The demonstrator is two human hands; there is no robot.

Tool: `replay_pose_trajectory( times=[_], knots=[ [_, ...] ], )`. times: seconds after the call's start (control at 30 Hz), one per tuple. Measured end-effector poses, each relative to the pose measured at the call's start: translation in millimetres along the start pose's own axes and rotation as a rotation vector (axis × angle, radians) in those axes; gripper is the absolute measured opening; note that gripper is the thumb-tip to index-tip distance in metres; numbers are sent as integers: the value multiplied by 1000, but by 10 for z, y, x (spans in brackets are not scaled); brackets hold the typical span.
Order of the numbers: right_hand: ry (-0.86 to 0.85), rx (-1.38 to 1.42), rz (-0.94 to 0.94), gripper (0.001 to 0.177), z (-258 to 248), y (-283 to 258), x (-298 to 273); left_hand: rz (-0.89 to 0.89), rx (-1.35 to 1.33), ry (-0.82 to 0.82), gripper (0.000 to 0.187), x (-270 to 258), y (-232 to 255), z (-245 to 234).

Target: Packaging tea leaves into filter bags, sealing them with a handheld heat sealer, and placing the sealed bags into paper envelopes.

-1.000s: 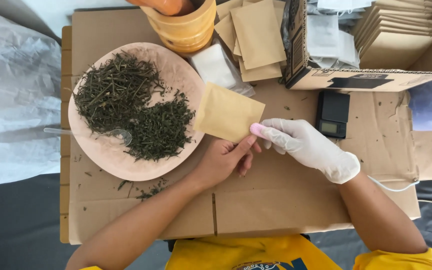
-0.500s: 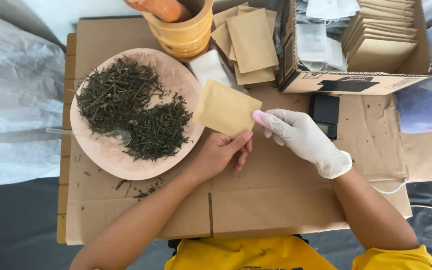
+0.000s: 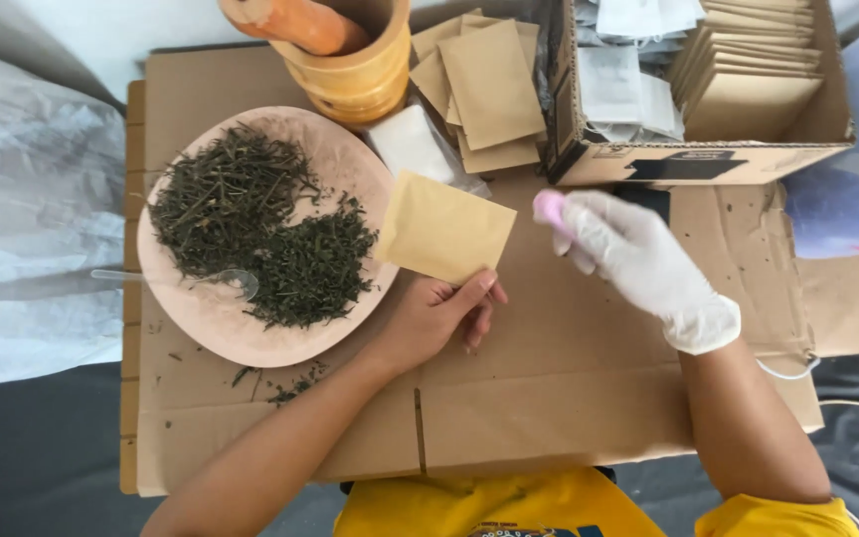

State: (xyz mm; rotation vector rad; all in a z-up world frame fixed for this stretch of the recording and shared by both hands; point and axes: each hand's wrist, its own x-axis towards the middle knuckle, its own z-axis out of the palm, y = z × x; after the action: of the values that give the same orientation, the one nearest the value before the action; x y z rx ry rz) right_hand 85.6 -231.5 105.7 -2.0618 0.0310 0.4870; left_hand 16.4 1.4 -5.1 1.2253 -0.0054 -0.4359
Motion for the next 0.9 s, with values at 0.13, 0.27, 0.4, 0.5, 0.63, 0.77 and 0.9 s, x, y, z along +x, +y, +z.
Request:
replay_pose_trajectory(
  times=[0.13,0.27,0.4,0.5,0.63,0.77,0.9],
  knots=[
    [-172,-18,0,35,187,-98,-32,-6,48,-10,38,-1,-40,-4],
    [-236,-75,9,34,231,-84,-58,-6,72,19,38,-18,-43,18],
    [-199,-70,46,39,107,-53,31,55,50,34,37,20,-6,-13],
    [-285,-112,29,36,156,-80,0,53,88,13,39,13,-14,-10],
    [-330,-111,68,37,249,-16,-22,38,140,-59,37,-23,-24,7],
    [-270,-6,68,30,308,12,-27,57,148,-95,35,-3,-50,-22],
    [-146,-38,94,34,249,59,-18,31,113,-72,38,3,-4,-29]
  ],
)
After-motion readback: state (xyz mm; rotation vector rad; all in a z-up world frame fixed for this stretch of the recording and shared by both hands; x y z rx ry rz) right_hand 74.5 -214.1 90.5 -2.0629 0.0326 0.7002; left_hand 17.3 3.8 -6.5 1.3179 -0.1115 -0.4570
